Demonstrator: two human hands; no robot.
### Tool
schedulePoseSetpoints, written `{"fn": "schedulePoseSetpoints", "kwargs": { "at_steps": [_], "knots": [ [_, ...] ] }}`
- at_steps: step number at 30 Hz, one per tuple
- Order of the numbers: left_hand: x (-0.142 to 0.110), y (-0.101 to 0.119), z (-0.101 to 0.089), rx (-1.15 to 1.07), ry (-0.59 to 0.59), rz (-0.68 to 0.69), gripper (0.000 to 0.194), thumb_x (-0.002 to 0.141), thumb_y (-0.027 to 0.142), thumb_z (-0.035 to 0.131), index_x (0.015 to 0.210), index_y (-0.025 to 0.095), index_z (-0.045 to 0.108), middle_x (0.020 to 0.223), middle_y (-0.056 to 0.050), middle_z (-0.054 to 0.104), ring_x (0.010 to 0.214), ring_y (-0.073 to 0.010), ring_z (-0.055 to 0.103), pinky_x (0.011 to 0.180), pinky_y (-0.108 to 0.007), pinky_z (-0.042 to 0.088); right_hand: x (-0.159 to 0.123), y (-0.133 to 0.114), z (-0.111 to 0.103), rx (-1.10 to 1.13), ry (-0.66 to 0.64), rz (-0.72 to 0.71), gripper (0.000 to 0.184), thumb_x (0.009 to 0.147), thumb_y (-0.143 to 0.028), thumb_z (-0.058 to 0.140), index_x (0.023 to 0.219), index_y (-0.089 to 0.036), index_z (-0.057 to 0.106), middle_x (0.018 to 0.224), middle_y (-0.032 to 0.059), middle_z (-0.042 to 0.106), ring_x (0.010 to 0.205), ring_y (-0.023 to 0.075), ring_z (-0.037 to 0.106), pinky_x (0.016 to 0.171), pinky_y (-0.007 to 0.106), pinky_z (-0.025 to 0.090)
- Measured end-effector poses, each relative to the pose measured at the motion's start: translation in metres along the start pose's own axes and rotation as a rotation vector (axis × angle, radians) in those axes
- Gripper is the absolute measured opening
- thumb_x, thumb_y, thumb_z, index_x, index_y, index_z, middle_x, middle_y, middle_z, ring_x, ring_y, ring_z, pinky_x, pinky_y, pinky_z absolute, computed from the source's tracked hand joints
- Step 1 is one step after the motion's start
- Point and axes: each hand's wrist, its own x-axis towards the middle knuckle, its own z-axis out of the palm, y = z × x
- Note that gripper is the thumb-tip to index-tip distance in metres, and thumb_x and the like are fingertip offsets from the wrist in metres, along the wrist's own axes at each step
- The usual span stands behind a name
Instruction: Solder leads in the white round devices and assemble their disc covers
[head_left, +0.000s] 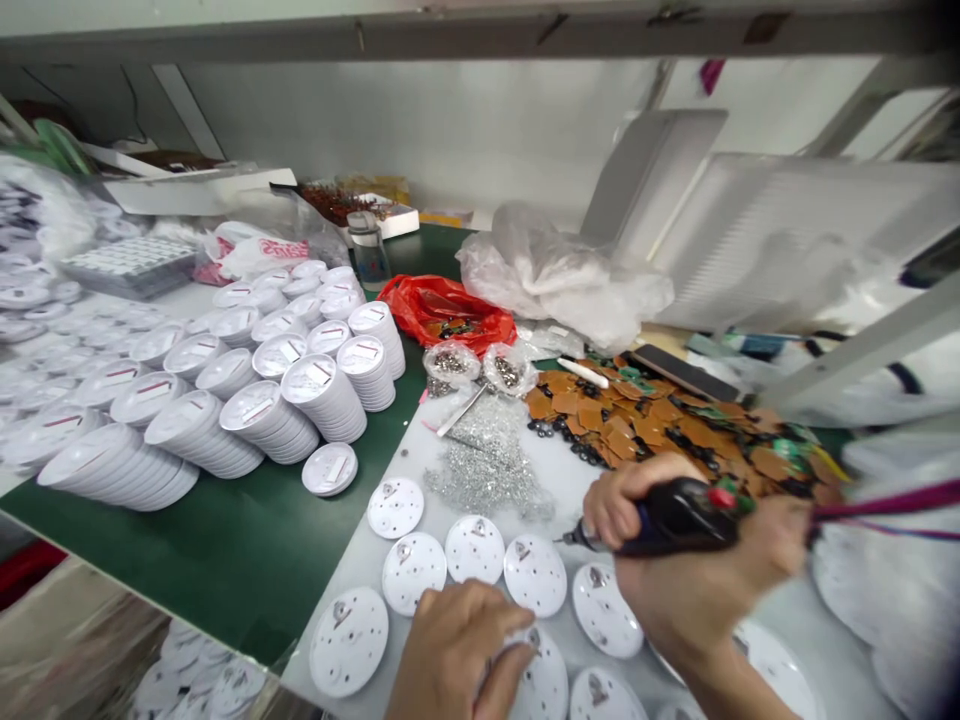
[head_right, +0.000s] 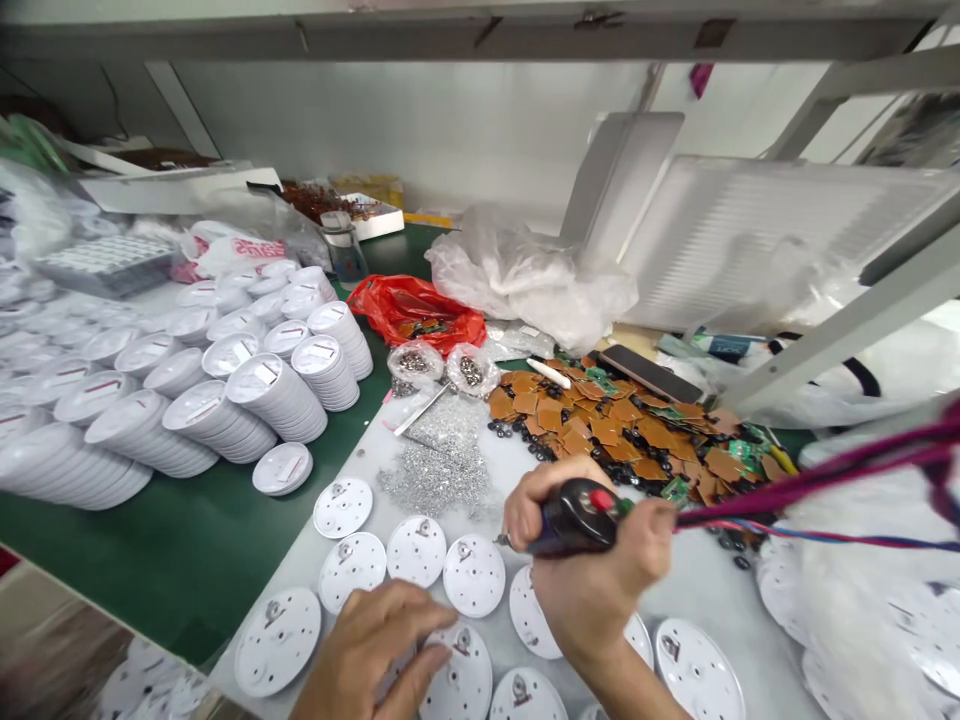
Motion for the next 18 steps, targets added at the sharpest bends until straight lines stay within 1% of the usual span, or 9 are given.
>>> {"fn": "schedulePoseSetpoints", "kwargs": {
  "at_steps": [2,4,6,7,10,11,15,18],
  "knots": [
    [0.017,0.003,0.000,-0.071,-0.022,-0.091,0.028,0.095,0.013,0.065,0.120,0.026,0.067,0.102,-0.002,0.070,0.095,-0.0230,0.066,0.080,-0.037,0.045,-0.003,-0.010,0.003,0.022,-0.037,-0.005,0.070,0.086,-0.082,0.040,0.066,-0.022,0.070,0.043,-0.0009,0.052,0.038,0.0147,0.049,0.039,0.027,0.042],
    [0.035,0.006,0.004,-0.091,-0.025,-0.158,0.032,0.091,0.012,0.071,0.120,0.025,0.069,0.103,-0.002,0.071,0.097,-0.0246,0.066,0.083,-0.040,0.046,-0.005,-0.015,0.007,0.029,-0.059,-0.009,0.071,0.086,-0.083,0.040,0.066,-0.022,0.070,0.043,-0.0013,0.051,0.038,0.0147,0.050,0.039,0.027,0.043],
    [0.052,0.007,0.011,-0.080,0.004,-0.184,0.033,0.088,0.011,0.077,0.118,0.025,0.071,0.100,-0.002,0.071,0.096,-0.0249,0.067,0.086,-0.042,0.046,-0.004,-0.013,0.011,0.032,-0.050,-0.017,0.071,0.085,-0.084,0.041,0.065,-0.022,0.069,0.043,-0.0016,0.051,0.037,0.0146,0.049,0.038,0.027,0.042],
    [0.060,0.007,0.014,-0.066,0.017,-0.188,0.029,0.088,0.012,0.078,0.113,0.025,0.072,0.098,-0.001,0.072,0.095,-0.0245,0.067,0.086,-0.042,0.045,-0.003,-0.010,0.012,0.035,-0.042,-0.022,0.071,0.085,-0.083,0.041,0.065,-0.022,0.069,0.043,-0.0017,0.050,0.037,0.0145,0.049,0.037,0.027,0.042],
    [0.077,0.004,0.021,0.023,0.053,-0.145,0.015,0.086,0.014,0.081,0.095,0.024,0.074,0.091,0.002,0.072,0.090,-0.0222,0.067,0.083,-0.040,0.045,0.002,-0.003,0.014,0.034,-0.023,-0.028,0.070,0.087,-0.081,0.040,0.062,-0.022,0.067,0.043,-0.0013,0.051,0.037,0.0151,0.050,0.038,0.028,0.041],
    [0.081,0.002,0.022,0.057,0.061,-0.124,0.013,0.085,0.014,0.082,0.089,0.023,0.073,0.088,0.002,0.072,0.088,-0.0215,0.067,0.082,-0.039,0.044,0.003,-0.002,0.014,0.031,-0.014,-0.030,0.069,0.087,-0.080,0.040,0.061,-0.022,0.066,0.043,-0.0011,0.051,0.037,0.0154,0.050,0.038,0.029,0.041],
    [0.090,-0.007,0.019,0.138,0.061,-0.062,0.018,0.082,0.017,0.086,0.079,0.019,0.069,0.082,0.002,0.071,0.081,-0.0211,0.064,0.078,-0.038,0.042,0.005,-0.007,0.013,0.023,0.019,-0.055,0.070,0.087,-0.081,0.039,0.063,-0.022,0.067,0.043,-0.0015,0.049,0.038,0.0152,0.048,0.039,0.029,0.040],
    [0.094,-0.016,0.015,0.168,0.033,-0.012,0.018,0.086,0.021,0.083,0.076,0.019,0.069,0.079,0.002,0.070,0.079,-0.0202,0.063,0.077,-0.036,0.041,0.004,-0.013,0.012,0.023,0.012,-0.060,0.068,0.087,-0.081,0.041,0.065,-0.022,0.068,0.043,-0.0019,0.049,0.038,0.0150,0.048,0.039,0.030,0.039]
  ]
}}
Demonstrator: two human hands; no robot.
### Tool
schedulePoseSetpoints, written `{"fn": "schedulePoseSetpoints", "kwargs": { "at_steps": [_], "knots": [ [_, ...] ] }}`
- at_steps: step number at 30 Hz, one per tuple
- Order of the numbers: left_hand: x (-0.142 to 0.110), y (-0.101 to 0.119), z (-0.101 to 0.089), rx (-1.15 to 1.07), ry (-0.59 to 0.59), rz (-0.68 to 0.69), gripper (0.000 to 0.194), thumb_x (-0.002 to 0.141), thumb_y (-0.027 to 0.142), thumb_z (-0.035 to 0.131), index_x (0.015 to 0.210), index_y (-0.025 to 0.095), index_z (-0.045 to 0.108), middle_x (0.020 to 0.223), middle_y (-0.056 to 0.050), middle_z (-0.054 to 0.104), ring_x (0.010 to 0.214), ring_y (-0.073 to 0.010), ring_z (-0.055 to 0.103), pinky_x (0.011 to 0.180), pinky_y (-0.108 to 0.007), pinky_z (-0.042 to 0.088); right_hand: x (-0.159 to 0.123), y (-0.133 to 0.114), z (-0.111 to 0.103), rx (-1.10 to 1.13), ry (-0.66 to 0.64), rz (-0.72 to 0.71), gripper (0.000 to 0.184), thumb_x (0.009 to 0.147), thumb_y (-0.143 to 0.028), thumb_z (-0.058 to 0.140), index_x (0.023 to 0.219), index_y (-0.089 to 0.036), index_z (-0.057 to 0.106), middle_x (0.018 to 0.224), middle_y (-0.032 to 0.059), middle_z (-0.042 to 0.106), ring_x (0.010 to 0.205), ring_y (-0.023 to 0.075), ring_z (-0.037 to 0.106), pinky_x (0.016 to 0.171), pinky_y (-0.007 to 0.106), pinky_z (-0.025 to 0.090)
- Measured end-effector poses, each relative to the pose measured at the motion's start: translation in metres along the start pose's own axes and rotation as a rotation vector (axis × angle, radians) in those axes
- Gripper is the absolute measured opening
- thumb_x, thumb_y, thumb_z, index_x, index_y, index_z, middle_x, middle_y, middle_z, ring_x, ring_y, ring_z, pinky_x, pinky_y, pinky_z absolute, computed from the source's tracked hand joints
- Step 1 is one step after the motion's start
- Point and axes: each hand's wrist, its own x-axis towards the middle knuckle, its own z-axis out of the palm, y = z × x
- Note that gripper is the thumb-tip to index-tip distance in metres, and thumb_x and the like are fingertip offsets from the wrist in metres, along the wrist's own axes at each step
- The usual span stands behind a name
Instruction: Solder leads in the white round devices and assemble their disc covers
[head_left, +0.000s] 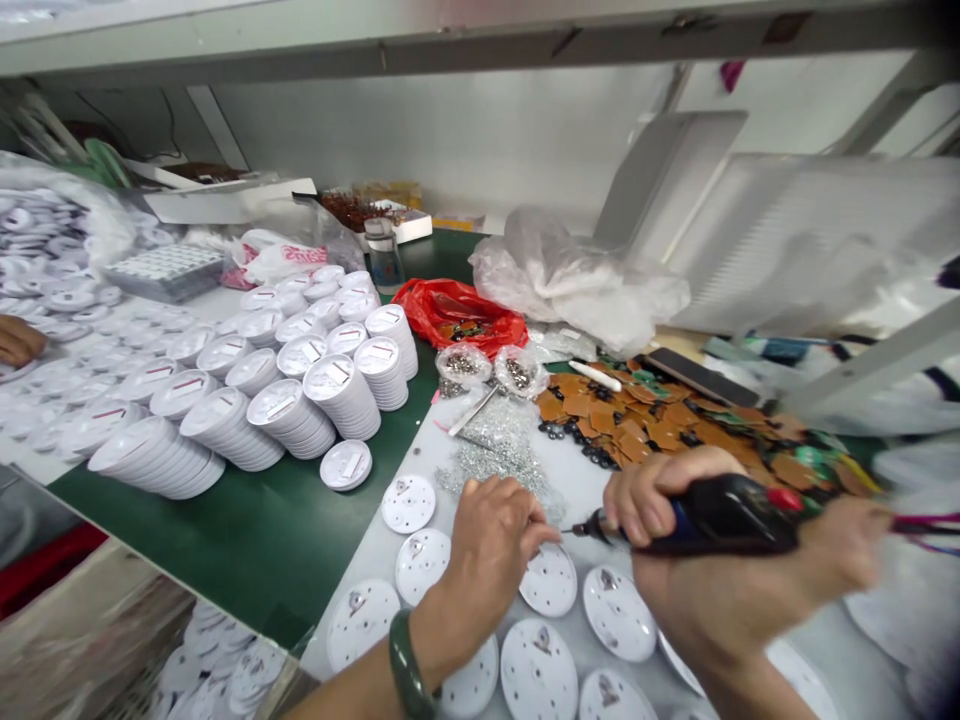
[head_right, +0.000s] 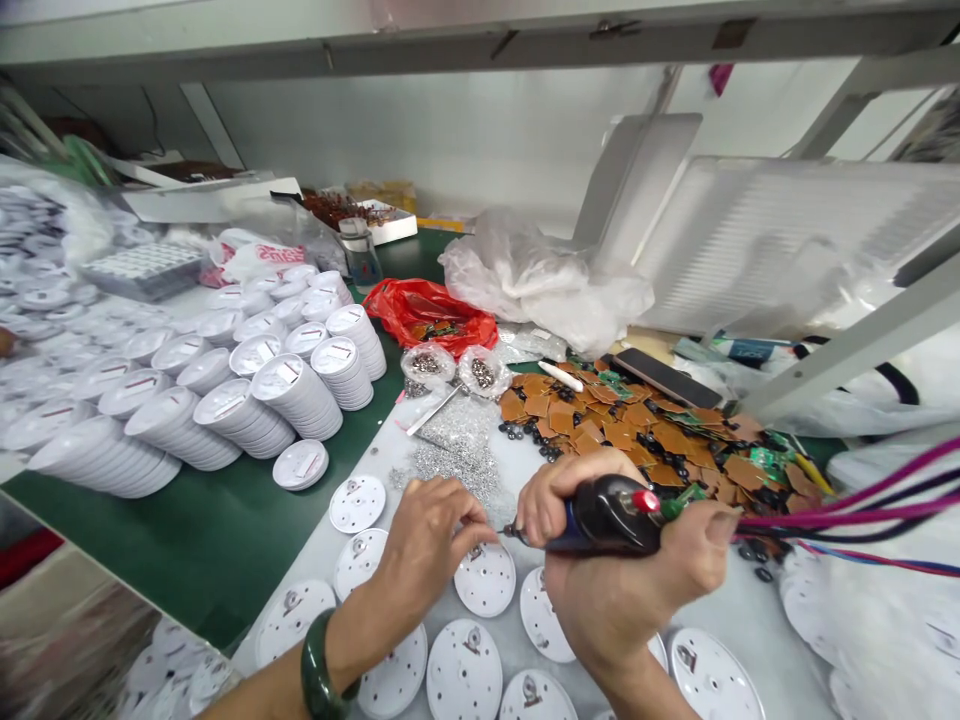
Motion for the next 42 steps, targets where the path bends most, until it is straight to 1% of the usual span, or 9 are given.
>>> {"fn": "schedulePoseSetpoints", "kwargs": {
  "at_steps": [3,8,12,15,22,30,34,37,42],
  "knots": [
    [0.001,-0.007,-0.003,0.018,-0.020,0.042,0.017,0.095,0.017,0.072,0.078,0.021,0.073,0.080,0.002,0.070,0.078,-0.0189,0.060,0.076,-0.035,0.039,0.000,-0.002,0.000,-0.003,-0.011,0.005,0.068,0.087,-0.081,0.042,0.065,-0.022,0.068,0.043,-0.0020,0.049,0.037,0.0147,0.048,0.039,0.030,0.039],
    [-0.003,-0.004,-0.012,0.005,-0.002,0.042,0.018,0.094,0.009,0.070,0.084,0.023,0.076,0.090,0.003,0.074,0.080,-0.0190,0.059,0.077,-0.036,0.037,-0.001,-0.003,0.004,-0.002,-0.021,0.002,0.069,0.087,-0.081,0.041,0.064,-0.022,0.069,0.043,-0.0017,0.049,0.037,0.0149,0.048,0.039,0.030,0.037],
    [-0.018,0.003,-0.022,-0.059,0.068,-0.002,0.014,0.089,0.011,0.078,0.083,0.020,0.070,0.092,0.003,0.073,0.086,-0.0184,0.062,0.080,-0.036,0.037,-0.006,-0.010,0.008,0.020,-0.061,0.001,0.066,0.086,-0.081,0.048,0.065,-0.022,0.070,0.046,-0.0013,0.051,0.039,0.0142,0.049,0.040,0.030,0.038],
    [-0.032,0.007,-0.028,-0.158,0.104,-0.047,0.023,0.080,0.010,0.087,0.080,0.018,0.066,0.085,0.005,0.071,0.084,-0.0169,0.064,0.081,-0.035,0.037,-0.013,-0.013,0.013,0.064,-0.114,0.073,0.066,0.087,-0.079,0.047,0.065,-0.022,0.071,0.046,-0.0003,0.052,0.041,0.0152,0.051,0.042,0.031,0.042],
    [-0.053,0.006,-0.040,-0.279,0.078,-0.045,0.027,0.072,0.005,0.091,0.072,0.017,0.067,0.074,0.007,0.071,0.066,-0.0122,0.059,0.070,-0.030,0.038,-0.028,-0.007,0.029,0.191,-0.145,0.236,0.070,0.089,-0.076,0.037,0.064,-0.021,0.072,0.042,0.0015,0.049,0.038,0.0167,0.049,0.039,0.031,0.042],
    [-0.065,0.004,-0.045,-0.321,0.080,-0.090,0.029,0.069,0.007,0.094,0.070,0.018,0.067,0.072,0.007,0.069,0.065,-0.0118,0.058,0.069,-0.029,0.040,-0.032,-0.017,0.033,0.184,-0.236,0.296,0.068,0.084,-0.080,0.044,0.063,-0.022,0.071,0.042,0.0024,0.051,0.040,0.0176,0.050,0.041,0.031,0.044],
    [-0.071,0.004,-0.049,-0.343,0.051,0.009,0.026,0.075,0.003,0.089,0.075,0.017,0.067,0.075,0.005,0.069,0.072,-0.0137,0.062,0.072,-0.029,0.041,-0.037,-0.016,0.039,0.185,-0.267,0.342,0.071,0.086,-0.080,0.039,0.065,-0.021,0.072,0.042,0.0016,0.049,0.039,0.0166,0.049,0.042,0.030,0.044],
    [-0.075,0.004,-0.052,-0.377,0.013,0.000,0.022,0.082,0.001,0.081,0.078,0.017,0.067,0.080,0.003,0.071,0.077,-0.0149,0.065,0.074,-0.029,0.043,-0.037,-0.018,0.043,0.191,-0.258,0.356,0.069,0.085,-0.079,0.040,0.063,-0.021,0.072,0.041,0.0016,0.048,0.038,0.0166,0.048,0.041,0.030,0.044],
    [-0.086,0.003,-0.053,-0.323,0.018,0.004,0.020,0.081,0.014,0.087,0.076,0.019,0.068,0.078,0.005,0.073,0.072,-0.0146,0.067,0.075,-0.030,0.043,-0.040,-0.022,0.037,0.189,-0.371,0.478,0.067,0.081,-0.081,0.046,0.066,-0.022,0.073,0.044,0.0033,0.051,0.040,0.0187,0.051,0.042,0.032,0.045]
  ]
}}
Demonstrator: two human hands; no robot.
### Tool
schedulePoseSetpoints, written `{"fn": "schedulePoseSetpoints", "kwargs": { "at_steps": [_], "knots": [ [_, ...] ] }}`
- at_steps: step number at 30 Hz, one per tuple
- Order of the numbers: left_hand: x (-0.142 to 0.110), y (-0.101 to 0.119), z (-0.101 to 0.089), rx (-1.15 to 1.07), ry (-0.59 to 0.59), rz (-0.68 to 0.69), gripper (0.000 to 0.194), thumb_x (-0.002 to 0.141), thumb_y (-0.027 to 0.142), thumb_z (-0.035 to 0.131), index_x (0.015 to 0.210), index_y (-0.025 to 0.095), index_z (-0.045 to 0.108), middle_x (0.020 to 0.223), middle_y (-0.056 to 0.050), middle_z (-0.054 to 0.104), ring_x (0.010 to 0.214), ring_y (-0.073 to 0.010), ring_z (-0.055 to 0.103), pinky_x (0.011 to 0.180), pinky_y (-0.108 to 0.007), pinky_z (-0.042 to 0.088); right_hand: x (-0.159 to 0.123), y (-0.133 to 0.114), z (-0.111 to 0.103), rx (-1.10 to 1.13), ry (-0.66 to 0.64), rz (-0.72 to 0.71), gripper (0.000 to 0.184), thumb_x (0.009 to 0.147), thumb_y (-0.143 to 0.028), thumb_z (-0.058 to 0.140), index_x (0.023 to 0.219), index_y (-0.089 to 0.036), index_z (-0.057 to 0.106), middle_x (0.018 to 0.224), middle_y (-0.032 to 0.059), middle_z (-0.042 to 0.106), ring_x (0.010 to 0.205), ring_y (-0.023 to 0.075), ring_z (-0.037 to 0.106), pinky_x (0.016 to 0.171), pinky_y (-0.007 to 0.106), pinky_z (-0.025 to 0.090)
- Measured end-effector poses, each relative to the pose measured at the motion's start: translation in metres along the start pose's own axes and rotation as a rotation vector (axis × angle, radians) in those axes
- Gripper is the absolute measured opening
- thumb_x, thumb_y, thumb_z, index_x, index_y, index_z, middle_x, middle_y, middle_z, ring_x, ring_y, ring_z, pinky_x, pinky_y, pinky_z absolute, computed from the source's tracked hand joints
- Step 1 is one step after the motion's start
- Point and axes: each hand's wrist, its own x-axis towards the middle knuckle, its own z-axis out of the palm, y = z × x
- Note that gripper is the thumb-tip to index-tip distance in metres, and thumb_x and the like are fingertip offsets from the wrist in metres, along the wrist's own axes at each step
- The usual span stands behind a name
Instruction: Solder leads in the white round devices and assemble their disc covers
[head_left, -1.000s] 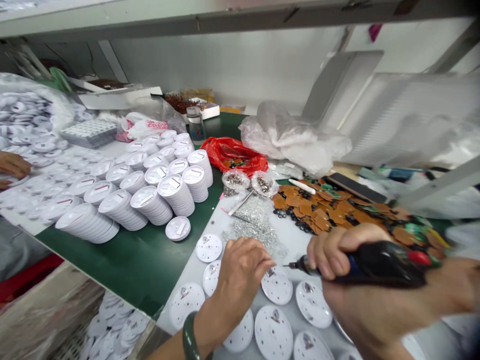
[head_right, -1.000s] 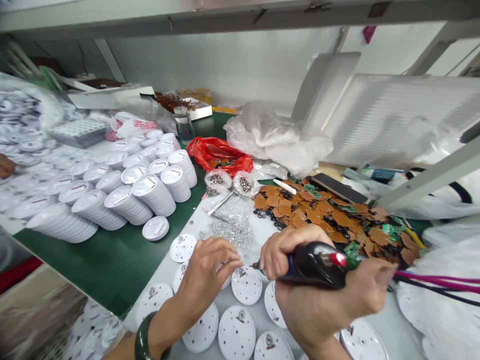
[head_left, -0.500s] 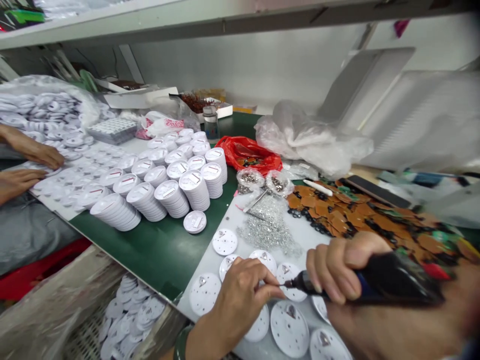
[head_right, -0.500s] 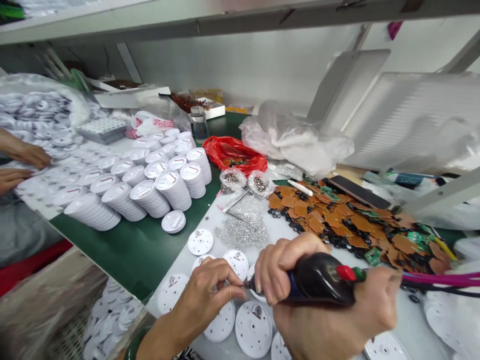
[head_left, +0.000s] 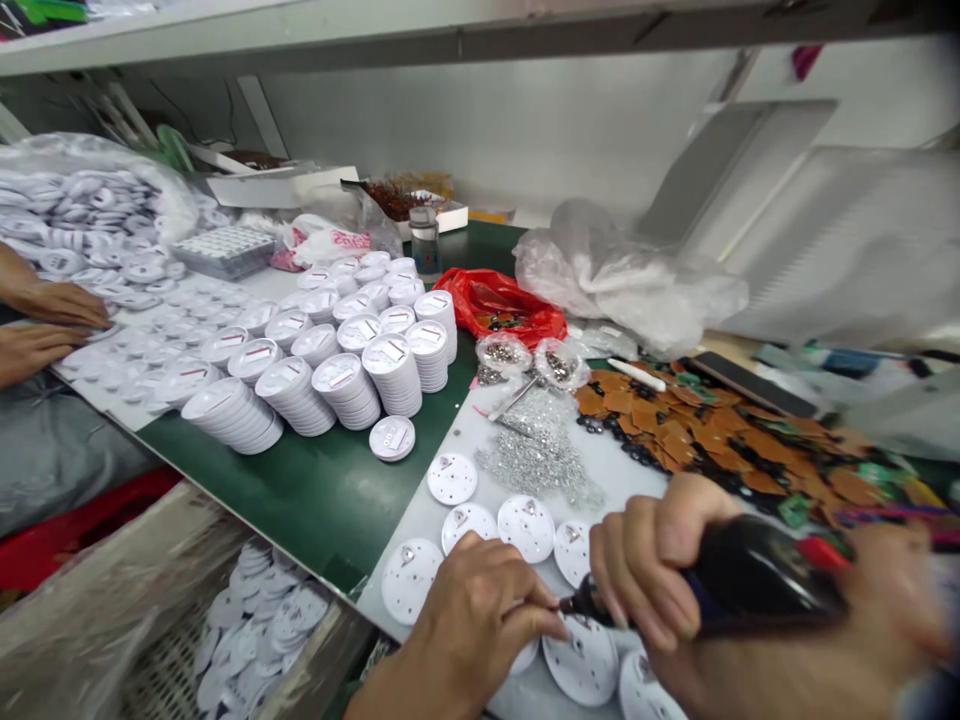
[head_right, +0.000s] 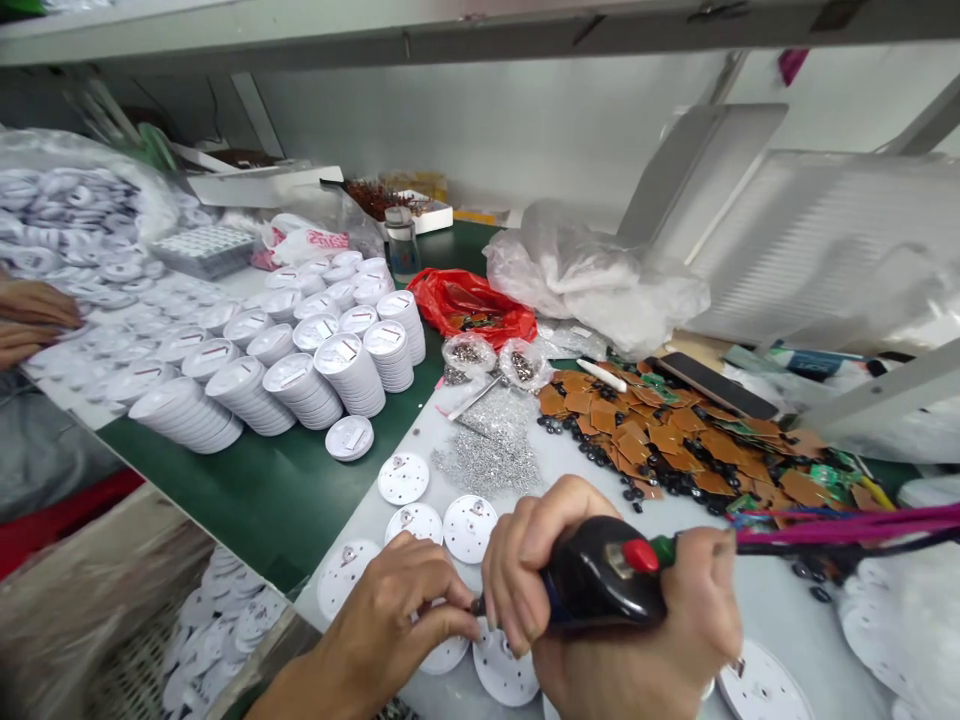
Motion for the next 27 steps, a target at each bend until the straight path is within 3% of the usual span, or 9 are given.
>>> {"fn": "schedulePoseSetpoints", "kwargs": {
  "at_steps": [5,9,12,14,16,18,22,27],
  "knots": [
    [-0.008,0.003,-0.003,0.122,-0.040,0.070,0.032,0.074,0.019,0.094,0.073,0.017,0.062,0.074,0.006,0.071,0.068,-0.0138,0.065,0.073,-0.031,0.041,-0.013,0.008,-0.014,0.083,-0.128,0.112,0.060,0.080,-0.077,0.046,0.081,-0.024,0.075,0.055,0.0041,0.055,0.050,0.0210,0.053,0.051,0.036,0.046],
    [-0.014,0.003,-0.008,0.177,-0.012,0.106,0.022,0.087,0.033,0.083,0.083,0.020,0.066,0.079,0.005,0.073,0.070,-0.0146,0.065,0.071,-0.031,0.043,-0.018,0.012,-0.023,0.066,-0.139,0.143,0.056,0.079,-0.075,0.052,0.083,-0.024,0.075,0.059,0.0047,0.057,0.056,0.0223,0.055,0.056,0.037,0.048],
    [-0.029,-0.008,-0.003,0.326,0.096,0.244,0.025,0.103,0.044,0.060,0.097,0.021,0.069,0.090,0.002,0.077,0.079,-0.0175,0.068,0.072,-0.033,0.047,-0.021,0.023,-0.026,0.018,-0.155,0.155,0.050,0.078,-0.071,0.058,0.085,-0.025,0.075,0.061,0.0055,0.060,0.059,0.0232,0.056,0.057,0.037,0.048],
    [-0.044,-0.020,0.007,0.405,0.218,0.338,0.032,0.109,0.039,0.049,0.093,0.022,0.070,0.094,0.003,0.078,0.092,-0.0169,0.071,0.089,-0.033,0.048,-0.024,0.036,-0.026,0.017,-0.127,0.108,0.058,0.083,-0.076,0.049,0.086,-0.025,0.075,0.059,0.0045,0.059,0.056,0.0213,0.054,0.054,0.034,0.046],
    [-0.059,-0.032,0.019,0.472,0.347,0.402,0.033,0.110,0.032,0.047,0.088,0.023,0.070,0.092,0.006,0.079,0.104,-0.0164,0.071,0.115,-0.036,0.036,-0.026,0.051,-0.024,0.012,-0.100,0.079,0.067,0.087,-0.081,0.038,0.085,-0.024,0.074,0.057,0.0037,0.058,0.052,0.0194,0.051,0.051,0.031,0.043],
    [-0.070,-0.040,0.029,0.526,0.397,0.401,0.034,0.110,0.023,0.045,0.087,0.024,0.071,0.092,0.007,0.080,0.112,-0.0161,0.070,0.125,-0.042,0.026,-0.027,0.063,-0.023,-0.004,-0.091,0.079,0.069,0.089,-0.080,0.035,0.084,-0.023,0.073,0.056,0.0036,0.058,0.050,0.0181,0.050,0.050,0.030,0.042],
    [-0.077,-0.047,0.039,0.576,0.361,0.388,0.032,0.109,0.022,0.048,0.090,0.026,0.074,0.098,0.009,0.080,0.120,-0.0158,0.067,0.128,-0.045,0.022,-0.028,0.070,-0.019,-0.060,-0.108,0.084,0.065,0.088,-0.079,0.041,0.081,-0.021,0.071,0.055,0.0041,0.060,0.049,0.0174,0.050,0.050,0.029,0.043],
    [-0.068,-0.049,0.045,0.538,0.538,0.475,0.041,0.110,0.021,0.045,0.081,0.025,0.073,0.096,0.009,0.081,0.124,-0.0148,0.066,0.127,-0.045,0.028,-0.033,0.072,-0.015,-0.023,-0.014,0.097,0.064,0.087,-0.079,0.048,0.079,-0.020,0.072,0.053,0.0030,0.058,0.048,0.0162,0.050,0.049,0.027,0.039]
  ]
}}
